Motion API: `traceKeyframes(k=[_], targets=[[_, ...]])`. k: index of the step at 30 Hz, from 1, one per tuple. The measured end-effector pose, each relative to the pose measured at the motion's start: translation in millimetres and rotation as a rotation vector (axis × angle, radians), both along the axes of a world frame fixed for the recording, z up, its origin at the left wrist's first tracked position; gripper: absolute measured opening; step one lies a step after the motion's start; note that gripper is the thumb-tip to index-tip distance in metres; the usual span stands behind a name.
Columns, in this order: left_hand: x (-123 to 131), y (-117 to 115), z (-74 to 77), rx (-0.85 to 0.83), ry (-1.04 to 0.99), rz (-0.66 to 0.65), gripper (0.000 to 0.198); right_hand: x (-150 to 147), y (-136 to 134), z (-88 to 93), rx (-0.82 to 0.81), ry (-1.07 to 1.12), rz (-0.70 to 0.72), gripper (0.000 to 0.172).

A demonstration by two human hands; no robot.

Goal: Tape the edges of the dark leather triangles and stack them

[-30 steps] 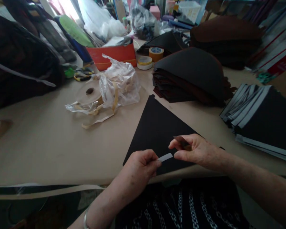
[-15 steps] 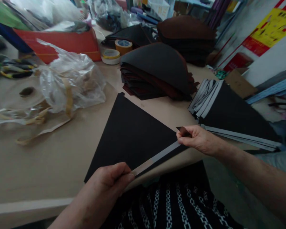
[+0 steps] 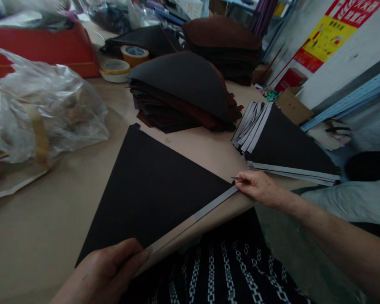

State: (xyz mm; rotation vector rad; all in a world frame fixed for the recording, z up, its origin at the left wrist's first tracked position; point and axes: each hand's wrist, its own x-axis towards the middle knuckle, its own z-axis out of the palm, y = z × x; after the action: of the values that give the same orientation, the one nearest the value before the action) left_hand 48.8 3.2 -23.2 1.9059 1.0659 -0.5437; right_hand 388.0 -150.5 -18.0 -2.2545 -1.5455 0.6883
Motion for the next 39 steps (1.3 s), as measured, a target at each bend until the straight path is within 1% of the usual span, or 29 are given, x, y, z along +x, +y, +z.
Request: traceKeyframes(k=[8, 12, 16, 18, 20, 22, 23, 25, 28, 30, 35, 37, 39], targets=[[3.7, 2.9, -2.8, 0.015, 0.030, -0.024, 0.051, -3.0, -1.3, 0.3, 0.002, -0.069, 0.012, 0.012], [6.3, 3.5, -0.6, -0.011, 0.053, -0.024, 0.051, -4.4, -1.7, -0.6, -0.003, -0.077, 0.021, 0.012], [9.0, 2.9, 3.3, 0.017, 0.035, -0.040, 0.048, -4.2, -2.4, -2.0, -0.017, -0.108, 0.032, 0.013], [9.9, 2.5, 5.5, 0.022, 0.035, -0.054, 0.048, -3.3, -2.8, -1.3, -0.032, -0.117, 0.014, 0.011], [11.3, 2.3, 8.2, 0.024, 0.041, -0.074, 0.048, -3.6, -2.7, 2.3, -0.049, -0.134, -0.040, 0.005], [13.4, 2.1, 11.5, 0.034, 0.059, -0.094, 0.048, -7.6, -1.4, 9.4, -0.045, -0.154, -0.085, 0.017], [14.5, 1.9, 13.3, 0.042, 0.064, -0.101, 0.047, -11.3, -0.1, 13.8, -0.030, -0.141, -0.079, 0.018], [16.3, 1.2, 16.2, 0.051, 0.058, -0.103, 0.045, -21.4, 4.2, 22.3, 0.008, -0.039, -0.014, 0.010], [16.6, -0.6, 17.6, 0.056, 0.028, -0.084, 0.043, -36.2, 13.8, 26.7, -0.003, 0.177, 0.104, 0.013], [15.9, -2.1, 17.4, 0.065, 0.015, -0.059, 0.042, -40.9, 20.3, 21.9, -0.044, 0.209, 0.137, 0.014], [12.7, -2.6, 22.7, 0.109, -0.068, -0.038, 0.037, -38.0, 26.0, 1.5, -0.068, 0.114, 0.201, 0.012], [5.3, 0.7, 26.4, 0.139, -0.089, -0.031, 0.035, -37.1, 24.4, -2.6, -0.063, 0.090, 0.206, 0.012], [-10.2, 5.8, 29.2, 0.137, -0.067, -0.022, 0.034, -37.4, 22.3, -4.0, -0.066, 0.067, 0.199, 0.012]])
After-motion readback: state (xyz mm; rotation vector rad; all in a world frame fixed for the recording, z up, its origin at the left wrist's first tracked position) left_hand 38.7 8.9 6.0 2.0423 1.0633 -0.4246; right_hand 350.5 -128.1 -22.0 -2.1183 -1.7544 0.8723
